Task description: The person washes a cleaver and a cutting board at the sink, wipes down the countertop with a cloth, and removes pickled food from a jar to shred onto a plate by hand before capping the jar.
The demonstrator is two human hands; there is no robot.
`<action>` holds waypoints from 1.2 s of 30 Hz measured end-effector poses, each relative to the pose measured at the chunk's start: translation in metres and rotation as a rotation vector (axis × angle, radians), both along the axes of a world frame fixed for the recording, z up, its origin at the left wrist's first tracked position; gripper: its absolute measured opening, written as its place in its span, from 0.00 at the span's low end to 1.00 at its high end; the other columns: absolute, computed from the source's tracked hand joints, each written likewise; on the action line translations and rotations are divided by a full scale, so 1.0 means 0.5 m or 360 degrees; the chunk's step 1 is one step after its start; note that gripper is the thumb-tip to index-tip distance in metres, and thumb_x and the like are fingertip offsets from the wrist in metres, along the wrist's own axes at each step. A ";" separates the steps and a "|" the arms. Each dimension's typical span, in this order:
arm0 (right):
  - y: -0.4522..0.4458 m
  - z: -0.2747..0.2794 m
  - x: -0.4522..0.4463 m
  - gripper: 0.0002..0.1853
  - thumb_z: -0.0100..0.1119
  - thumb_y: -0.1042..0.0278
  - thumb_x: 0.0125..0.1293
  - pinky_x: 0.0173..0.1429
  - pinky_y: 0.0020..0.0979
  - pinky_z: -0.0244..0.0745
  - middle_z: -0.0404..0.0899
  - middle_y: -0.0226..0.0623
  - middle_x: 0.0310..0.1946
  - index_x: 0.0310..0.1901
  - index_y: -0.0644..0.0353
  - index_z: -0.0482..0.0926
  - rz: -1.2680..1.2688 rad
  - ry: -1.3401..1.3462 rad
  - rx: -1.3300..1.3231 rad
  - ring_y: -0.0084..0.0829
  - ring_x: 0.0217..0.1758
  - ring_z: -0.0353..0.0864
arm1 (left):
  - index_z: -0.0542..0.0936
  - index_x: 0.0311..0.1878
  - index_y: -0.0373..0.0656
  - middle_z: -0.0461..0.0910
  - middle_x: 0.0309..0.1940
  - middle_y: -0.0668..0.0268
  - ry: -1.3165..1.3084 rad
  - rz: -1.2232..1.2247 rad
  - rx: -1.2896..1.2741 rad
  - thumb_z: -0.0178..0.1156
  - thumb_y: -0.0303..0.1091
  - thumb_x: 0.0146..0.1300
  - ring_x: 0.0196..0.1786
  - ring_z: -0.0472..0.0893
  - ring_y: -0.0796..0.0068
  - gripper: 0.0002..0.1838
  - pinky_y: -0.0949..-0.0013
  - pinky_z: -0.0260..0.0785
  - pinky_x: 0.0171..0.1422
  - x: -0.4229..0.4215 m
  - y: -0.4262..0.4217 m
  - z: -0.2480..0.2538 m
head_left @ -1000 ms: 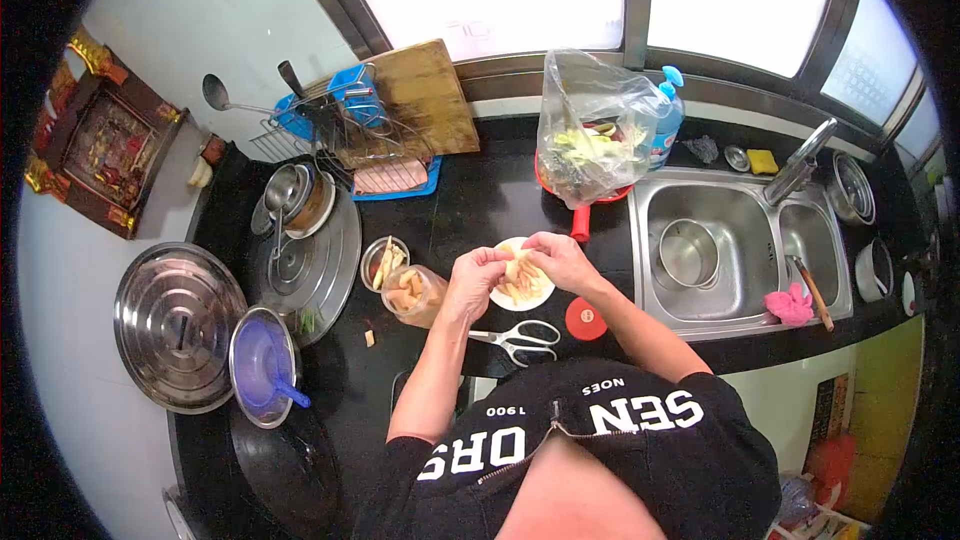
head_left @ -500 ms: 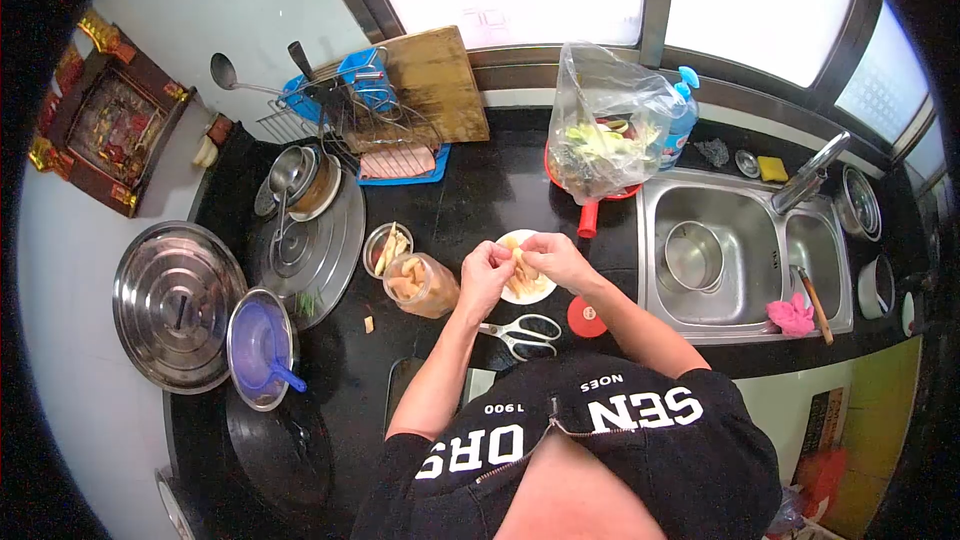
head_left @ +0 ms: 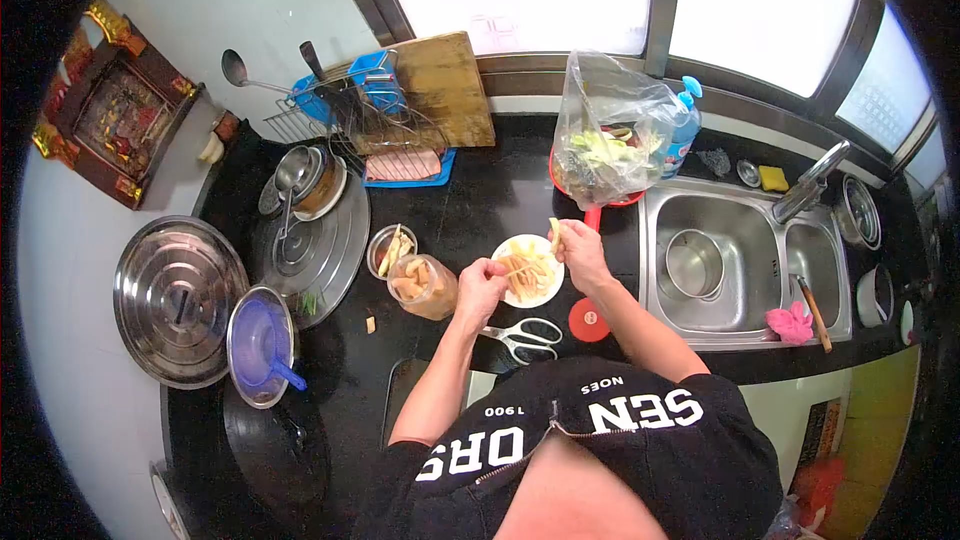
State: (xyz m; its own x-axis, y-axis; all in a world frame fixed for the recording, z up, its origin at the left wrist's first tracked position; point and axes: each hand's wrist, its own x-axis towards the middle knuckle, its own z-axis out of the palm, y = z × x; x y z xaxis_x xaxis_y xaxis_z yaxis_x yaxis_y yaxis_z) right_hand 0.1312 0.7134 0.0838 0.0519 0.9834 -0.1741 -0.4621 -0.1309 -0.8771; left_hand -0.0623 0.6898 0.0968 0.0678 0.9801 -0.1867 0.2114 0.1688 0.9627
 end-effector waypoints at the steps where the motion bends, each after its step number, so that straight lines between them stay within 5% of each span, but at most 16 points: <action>1: -0.001 0.008 0.000 0.09 0.55 0.65 0.64 0.25 0.18 0.62 0.75 0.26 0.24 0.37 0.63 0.76 0.0052 0.0101 0.0028 0.15 0.21 0.68 | 0.75 0.33 0.35 0.75 0.24 0.69 -0.0064 0.0023 -0.0085 0.60 0.21 0.51 0.24 0.73 0.82 0.06 0.78 0.66 0.28 -0.004 -0.002 0.006; 5: -0.025 0.016 -0.011 0.09 0.51 0.66 0.66 0.26 0.21 0.64 0.75 0.29 0.25 0.38 0.63 0.75 0.0559 0.0409 -0.0095 0.18 0.22 0.69 | 0.78 0.40 0.33 0.78 0.27 0.66 -0.0531 0.0042 -0.0184 0.60 0.23 0.55 0.23 0.73 0.82 0.09 0.79 0.65 0.25 0.024 -0.008 0.032; 7: -0.038 0.036 -0.026 0.08 0.50 0.68 0.66 0.26 0.23 0.65 0.74 0.30 0.24 0.38 0.63 0.75 0.0494 0.0460 -0.0174 0.20 0.22 0.70 | 0.79 0.42 0.33 0.79 0.27 0.67 -0.0622 0.0038 -0.0171 0.60 0.25 0.56 0.22 0.72 0.83 0.10 0.80 0.64 0.24 0.036 -0.002 0.023; 9: -0.018 -0.022 -0.016 0.09 0.51 0.65 0.67 0.39 0.26 0.72 0.77 0.33 0.34 0.40 0.62 0.73 0.0890 0.0440 0.0025 0.25 0.34 0.77 | 0.79 0.39 0.34 0.78 0.25 0.68 -0.0628 -0.0044 -0.0174 0.61 0.26 0.57 0.21 0.72 0.84 0.08 0.81 0.63 0.23 0.041 0.001 0.020; 14: -0.035 0.022 -0.007 0.09 0.56 0.65 0.64 0.33 0.25 0.71 0.77 0.29 0.26 0.34 0.63 0.76 0.0694 -0.0166 -0.0186 0.22 0.27 0.75 | 0.79 0.33 0.37 0.77 0.22 0.70 -0.0500 -0.0020 -0.0122 0.63 0.28 0.55 0.19 0.70 0.86 0.05 0.82 0.60 0.21 0.048 0.000 0.020; 16: -0.043 0.048 -0.010 0.11 0.58 0.66 0.58 0.31 0.24 0.71 0.78 0.33 0.24 0.33 0.68 0.79 0.0614 -0.0679 0.0050 0.22 0.26 0.76 | 0.79 0.32 0.37 0.76 0.21 0.71 -0.0310 0.0045 -0.0046 0.63 0.28 0.55 0.19 0.70 0.87 0.05 0.82 0.58 0.21 0.053 -0.003 0.025; 25: -0.029 0.024 -0.003 0.13 0.60 0.65 0.51 0.32 0.30 0.72 0.79 0.39 0.22 0.33 0.68 0.80 0.0564 -0.1194 0.0510 0.25 0.26 0.77 | 0.78 0.31 0.37 0.75 0.20 0.73 -0.0239 -0.0078 -0.0029 0.62 0.27 0.54 0.20 0.69 0.87 0.04 0.82 0.60 0.24 0.047 -0.002 0.038; 32: -0.029 0.033 -0.013 0.10 0.57 0.66 0.53 0.30 0.29 0.71 0.78 0.34 0.20 0.29 0.65 0.79 0.0545 -0.1232 0.0594 0.23 0.24 0.76 | 0.78 0.30 0.38 0.74 0.21 0.74 -0.0031 -0.0156 0.0182 0.61 0.25 0.53 0.22 0.70 0.87 0.02 0.82 0.61 0.26 0.053 0.001 0.041; 36: -0.030 0.033 -0.010 0.07 0.54 0.69 0.56 0.28 0.24 0.68 0.76 0.28 0.21 0.29 0.64 0.79 0.0586 -0.0651 0.0246 0.19 0.23 0.73 | 0.78 0.32 0.37 0.75 0.22 0.73 -0.0326 -0.0178 0.0045 0.58 0.25 0.54 0.23 0.71 0.86 0.03 0.82 0.63 0.28 0.054 0.004 0.036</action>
State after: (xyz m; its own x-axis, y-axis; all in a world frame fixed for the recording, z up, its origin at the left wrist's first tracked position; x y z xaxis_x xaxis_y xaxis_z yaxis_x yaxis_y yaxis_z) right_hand 0.1262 0.6985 0.1003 -0.2662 0.9617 -0.0649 -0.0290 -0.0753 -0.9967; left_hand -0.0354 0.6919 0.1145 0.2100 0.9690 -0.1303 0.0268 0.1275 0.9915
